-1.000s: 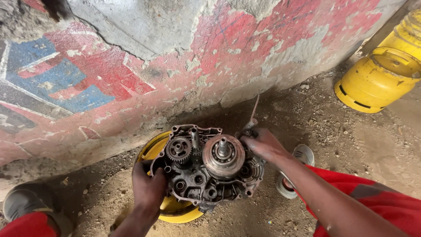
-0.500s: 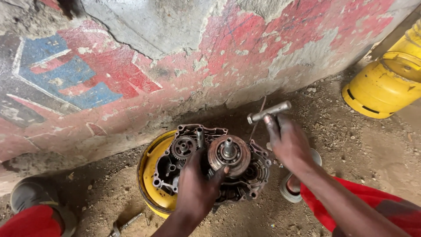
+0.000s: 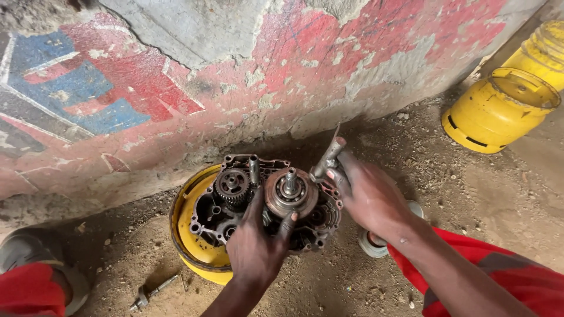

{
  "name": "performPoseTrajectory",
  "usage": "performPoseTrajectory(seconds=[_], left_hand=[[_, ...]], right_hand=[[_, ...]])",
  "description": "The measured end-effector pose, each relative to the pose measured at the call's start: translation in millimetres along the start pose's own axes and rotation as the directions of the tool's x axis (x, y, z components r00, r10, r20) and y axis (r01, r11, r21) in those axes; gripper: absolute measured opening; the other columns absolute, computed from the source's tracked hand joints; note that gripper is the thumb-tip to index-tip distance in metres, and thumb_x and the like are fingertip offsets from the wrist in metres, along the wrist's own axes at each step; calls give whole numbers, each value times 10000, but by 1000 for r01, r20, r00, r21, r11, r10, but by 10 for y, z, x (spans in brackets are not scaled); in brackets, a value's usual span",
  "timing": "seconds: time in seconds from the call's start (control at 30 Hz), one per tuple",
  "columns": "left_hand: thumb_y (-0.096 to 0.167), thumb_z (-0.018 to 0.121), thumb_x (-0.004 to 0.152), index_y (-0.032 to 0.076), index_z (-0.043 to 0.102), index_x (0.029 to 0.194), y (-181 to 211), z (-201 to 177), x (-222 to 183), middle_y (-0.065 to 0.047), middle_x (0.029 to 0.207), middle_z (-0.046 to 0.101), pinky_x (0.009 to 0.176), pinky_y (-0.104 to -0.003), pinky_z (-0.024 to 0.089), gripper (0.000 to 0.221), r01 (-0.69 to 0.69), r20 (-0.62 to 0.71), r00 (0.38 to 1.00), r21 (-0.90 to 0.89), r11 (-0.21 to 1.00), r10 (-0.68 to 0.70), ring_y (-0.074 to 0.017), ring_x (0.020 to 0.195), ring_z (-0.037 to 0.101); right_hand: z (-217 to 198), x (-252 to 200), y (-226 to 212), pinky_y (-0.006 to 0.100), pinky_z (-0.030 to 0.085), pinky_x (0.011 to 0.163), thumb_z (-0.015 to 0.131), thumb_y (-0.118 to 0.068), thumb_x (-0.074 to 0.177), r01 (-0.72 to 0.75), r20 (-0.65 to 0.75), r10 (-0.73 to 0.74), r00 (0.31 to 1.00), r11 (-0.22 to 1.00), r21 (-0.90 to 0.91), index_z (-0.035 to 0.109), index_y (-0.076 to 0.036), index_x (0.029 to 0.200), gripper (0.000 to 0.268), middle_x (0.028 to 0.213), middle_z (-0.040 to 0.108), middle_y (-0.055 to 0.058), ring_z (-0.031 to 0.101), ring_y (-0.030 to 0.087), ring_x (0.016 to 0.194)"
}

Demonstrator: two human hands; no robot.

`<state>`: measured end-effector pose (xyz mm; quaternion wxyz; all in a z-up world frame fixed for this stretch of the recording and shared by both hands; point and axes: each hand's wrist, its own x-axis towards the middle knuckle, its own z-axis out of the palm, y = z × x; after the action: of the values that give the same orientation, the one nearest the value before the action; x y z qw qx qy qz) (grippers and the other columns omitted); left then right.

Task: The person uses a hammer and a metal rod to tap a cylindrical engine component into place within an engine block. They repeatedly strike the rod to seat the part, then rotate the engine block to continue tapping from different angles.

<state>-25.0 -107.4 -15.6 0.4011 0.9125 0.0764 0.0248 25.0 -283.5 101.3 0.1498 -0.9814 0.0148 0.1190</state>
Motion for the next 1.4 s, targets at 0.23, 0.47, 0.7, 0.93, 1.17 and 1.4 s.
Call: performPoseTrajectory(seconds=[0.23, 0.47, 0.7, 0.93, 1.17, 1.4], left_hand=[[830, 588, 656, 356, 385, 1565, -10, -64, 19, -202, 1378, 518, 507, -473, 518, 1044, 105, 3, 994, 46, 993, -105, -359, 770, 693], [844, 656, 564, 406, 383, 1561, 193, -156, 95, -27, 1339, 600, 671, -542, 608, 1123, 216, 74, 973, 52, 975, -220, -336, 973, 737], [759, 767, 535, 406, 487, 1509, 187, -191, 112, 39, 1327, 670, 734, -543, 587, 1073, 232, 47, 972, -13, 973, -231, -290, 1101, 709], [830, 385, 678, 261, 341, 1567, -17, -150, 85, -72, 1472, 584, 285, -333, 483, 1057, 75, 65, 996, -126, 989, -67, -222, 576, 765], [731, 762, 536, 283, 547, 1329, 124, -195, 124, 58, 1201, 769, 746, -477, 587, 936, 361, 111, 929, -80, 929, -352, -238, 1070, 742], [717, 411, 742, 152, 638, 1111, 122, -232, 69, -45, 1041, 783, 856, -389, 669, 712, 353, 155, 935, -395, 848, -318, -172, 960, 766]], right_hand=[[-60, -97, -8, 262, 491, 385, 498, -61, 1045, 0, -158, 31, 987, 982, 191, 580, -183, 1304, 298, 795, 638, 24, 526, 103, 502], [-60, -64, 18, 249, 457, 358, 539, -48, 1031, -15, -2, 16, 1000, 994, 112, 651, -261, 1327, 382, 838, 729, 21, 508, 78, 457], [15, -159, 44, 217, 354, 311, 476, -67, 1036, 13, -285, 149, 947, 867, 498, 593, -314, 1327, 399, 1057, 725, -2, 399, 73, 448], [14, -219, -26, 226, 513, 376, 542, -6, 1003, -15, 46, 5, 999, 978, 208, 582, -275, 1417, 496, 916, 729, 52, 544, 83, 484], [-113, -161, 80, 246, 368, 324, 529, 38, 971, 258, -425, -48, 904, 854, 452, 613, -118, 1323, 395, 813, 603, 42, 433, 100, 487], [105, -81, 60, 216, 357, 347, 535, -137, 1045, -76, 118, 41, 992, 947, 312, 632, -207, 1385, 361, 916, 715, 48, 424, 63, 454]])
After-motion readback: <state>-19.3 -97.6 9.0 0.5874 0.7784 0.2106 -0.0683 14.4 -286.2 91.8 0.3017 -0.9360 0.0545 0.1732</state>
